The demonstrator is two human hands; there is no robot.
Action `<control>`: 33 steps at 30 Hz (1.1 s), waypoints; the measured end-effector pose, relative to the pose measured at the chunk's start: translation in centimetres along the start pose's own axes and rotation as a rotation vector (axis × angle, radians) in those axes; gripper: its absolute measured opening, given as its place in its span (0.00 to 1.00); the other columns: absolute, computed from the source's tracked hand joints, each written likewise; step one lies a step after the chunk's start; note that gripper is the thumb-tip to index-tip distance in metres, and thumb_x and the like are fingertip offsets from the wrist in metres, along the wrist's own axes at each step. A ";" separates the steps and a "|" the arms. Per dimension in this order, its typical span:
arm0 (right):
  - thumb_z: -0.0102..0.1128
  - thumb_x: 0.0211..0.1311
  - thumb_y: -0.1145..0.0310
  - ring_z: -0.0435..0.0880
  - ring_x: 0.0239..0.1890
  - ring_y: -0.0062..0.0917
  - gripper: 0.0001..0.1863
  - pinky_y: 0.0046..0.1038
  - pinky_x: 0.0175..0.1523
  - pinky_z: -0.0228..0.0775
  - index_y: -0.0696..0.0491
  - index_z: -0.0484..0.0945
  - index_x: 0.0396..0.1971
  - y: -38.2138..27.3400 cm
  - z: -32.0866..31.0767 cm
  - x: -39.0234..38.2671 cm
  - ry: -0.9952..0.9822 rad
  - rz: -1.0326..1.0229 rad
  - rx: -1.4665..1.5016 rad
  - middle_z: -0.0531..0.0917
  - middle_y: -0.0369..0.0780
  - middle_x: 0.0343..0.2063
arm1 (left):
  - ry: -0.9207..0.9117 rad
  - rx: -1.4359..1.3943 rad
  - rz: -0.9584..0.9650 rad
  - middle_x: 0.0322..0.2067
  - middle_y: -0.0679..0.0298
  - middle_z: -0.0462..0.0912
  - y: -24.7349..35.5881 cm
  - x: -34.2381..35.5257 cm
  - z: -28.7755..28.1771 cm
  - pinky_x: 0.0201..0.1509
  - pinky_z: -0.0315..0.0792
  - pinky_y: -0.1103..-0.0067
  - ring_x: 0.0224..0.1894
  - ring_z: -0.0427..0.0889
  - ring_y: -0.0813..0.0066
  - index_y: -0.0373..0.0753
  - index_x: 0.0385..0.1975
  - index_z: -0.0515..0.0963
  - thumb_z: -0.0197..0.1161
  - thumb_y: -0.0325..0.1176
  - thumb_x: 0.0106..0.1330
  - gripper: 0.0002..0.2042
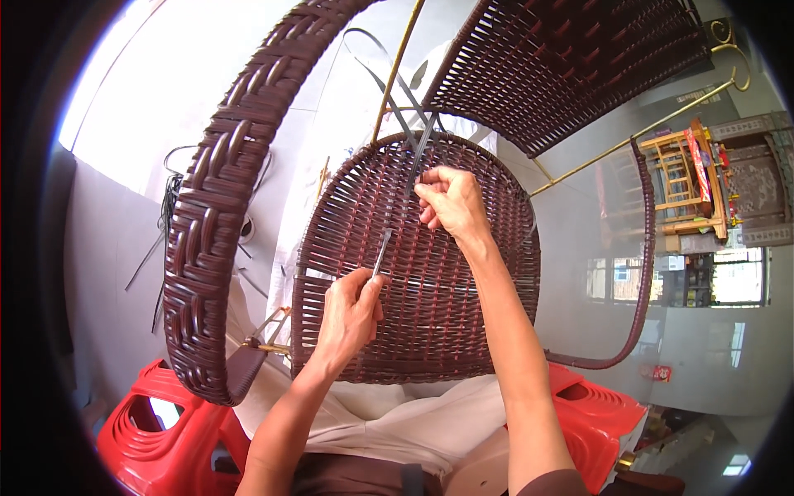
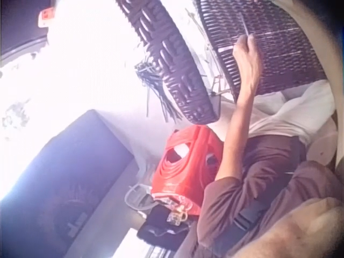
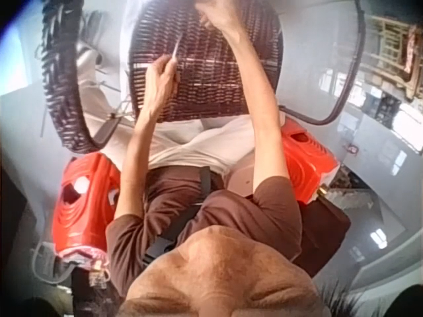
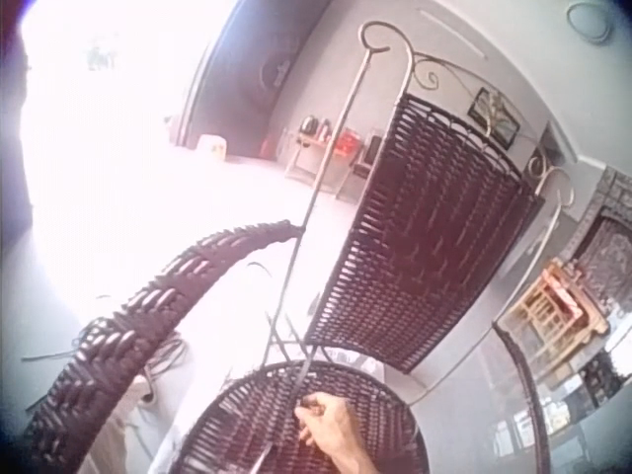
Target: The person weaves replacement wicker strips into the seat of a chair, using a screwdriver to pry open gaps and guide the material through the existing weave.
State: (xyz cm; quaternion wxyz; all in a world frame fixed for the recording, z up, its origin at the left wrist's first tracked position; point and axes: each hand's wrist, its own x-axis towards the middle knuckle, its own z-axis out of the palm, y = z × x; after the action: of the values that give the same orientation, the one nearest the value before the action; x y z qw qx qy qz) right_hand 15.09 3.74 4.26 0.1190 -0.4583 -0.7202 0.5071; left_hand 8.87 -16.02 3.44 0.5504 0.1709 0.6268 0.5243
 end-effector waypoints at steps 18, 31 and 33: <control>0.65 0.43 0.75 0.74 0.17 0.16 0.03 0.20 0.24 0.67 0.55 0.79 0.21 1.4 0.7 3.1 -0.029 -0.123 -0.039 0.80 0.35 0.17 | 0.030 0.232 0.141 0.09 0.69 0.65 -1.3 1.2 0.7 0.08 0.52 0.86 0.07 0.61 0.86 0.31 0.31 0.74 0.49 0.36 0.65 0.13; 0.65 0.42 0.76 0.73 0.16 0.15 0.03 0.17 0.21 0.66 0.57 0.79 0.19 2.2 0.8 3.5 -0.009 -0.104 0.078 0.79 0.35 0.15 | 0.248 0.581 0.379 0.12 0.51 0.63 -1.2 1.1 1.8 0.19 0.58 0.71 0.13 0.60 0.62 0.29 0.22 0.67 0.52 0.31 0.62 0.11; 0.65 0.42 0.76 0.73 0.16 0.15 0.03 0.17 0.21 0.66 0.57 0.79 0.19 2.4 0.7 3.5 -0.002 -0.108 0.078 0.78 0.35 0.15 | 0.251 0.590 0.394 0.13 0.49 0.63 -1.3 1.3 1.9 0.20 0.58 0.70 0.14 0.59 0.58 0.28 0.22 0.67 0.52 0.31 0.61 0.11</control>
State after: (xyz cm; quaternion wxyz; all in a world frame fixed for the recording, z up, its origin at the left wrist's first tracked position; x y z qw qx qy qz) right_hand 14.04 6.20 0.88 0.1633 -0.4132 -0.7238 0.5279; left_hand 10.57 -14.57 2.00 0.2850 0.3738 0.7686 0.4339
